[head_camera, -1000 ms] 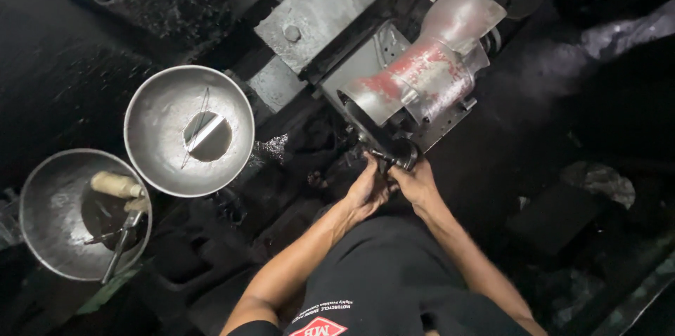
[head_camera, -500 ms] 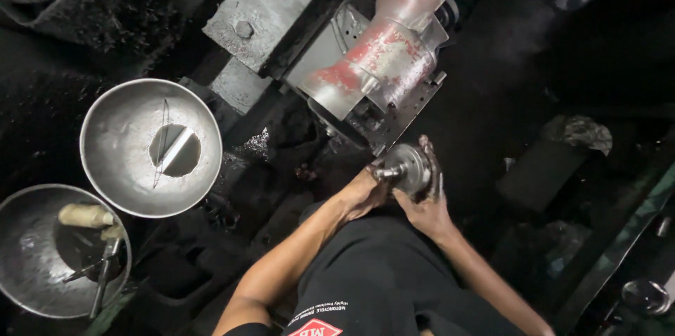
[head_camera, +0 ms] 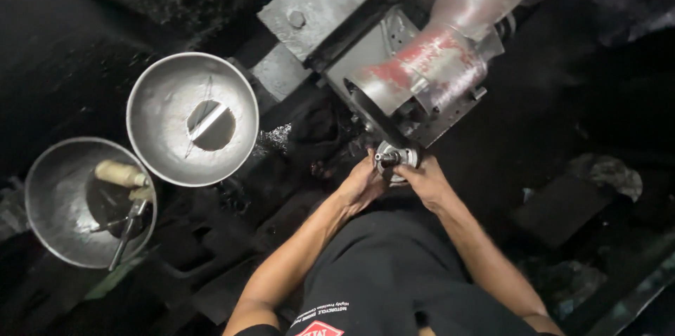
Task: The person grinds a metal part against a bench grinder, repeatedly rotating it to smooth different surfaces. The person then washes the part in a metal bowl with a brush and water, then returns to the grinder to continue smoothing the part.
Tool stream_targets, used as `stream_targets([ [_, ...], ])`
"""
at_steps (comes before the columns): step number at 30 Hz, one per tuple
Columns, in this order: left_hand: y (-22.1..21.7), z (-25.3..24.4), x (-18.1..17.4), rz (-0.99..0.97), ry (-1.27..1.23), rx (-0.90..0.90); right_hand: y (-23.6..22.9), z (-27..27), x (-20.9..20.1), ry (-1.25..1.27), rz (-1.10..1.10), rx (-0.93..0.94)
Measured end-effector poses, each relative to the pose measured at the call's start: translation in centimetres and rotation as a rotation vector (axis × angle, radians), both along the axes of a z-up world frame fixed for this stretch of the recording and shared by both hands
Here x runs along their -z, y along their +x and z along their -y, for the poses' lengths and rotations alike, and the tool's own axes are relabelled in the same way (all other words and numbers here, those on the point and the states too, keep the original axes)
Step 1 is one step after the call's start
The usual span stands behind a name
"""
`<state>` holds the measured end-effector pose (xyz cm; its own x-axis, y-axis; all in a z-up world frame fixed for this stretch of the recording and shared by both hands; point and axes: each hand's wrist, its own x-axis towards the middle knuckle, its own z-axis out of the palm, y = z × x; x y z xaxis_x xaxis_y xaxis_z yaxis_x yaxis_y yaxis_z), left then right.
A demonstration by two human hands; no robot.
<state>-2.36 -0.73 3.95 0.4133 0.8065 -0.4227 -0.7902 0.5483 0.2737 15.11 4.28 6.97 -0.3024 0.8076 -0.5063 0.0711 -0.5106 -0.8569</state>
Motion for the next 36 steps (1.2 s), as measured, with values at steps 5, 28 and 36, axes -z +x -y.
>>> stream_targets([
  [5,0.1,-0.9,1.2,0.077,0.011,-0.032,-2.2,-0.6,-0.7,0.061,0.026,0.133],
  [28,6.6,-1.9,1.5,0.004,0.073,0.183,3.5,1.9,-5.7,0.434,0.305,0.148],
  [36,3.5,0.3,0.8,0.008,0.237,0.102,3.2,2.5,-6.0,0.557,0.226,-0.110],
])
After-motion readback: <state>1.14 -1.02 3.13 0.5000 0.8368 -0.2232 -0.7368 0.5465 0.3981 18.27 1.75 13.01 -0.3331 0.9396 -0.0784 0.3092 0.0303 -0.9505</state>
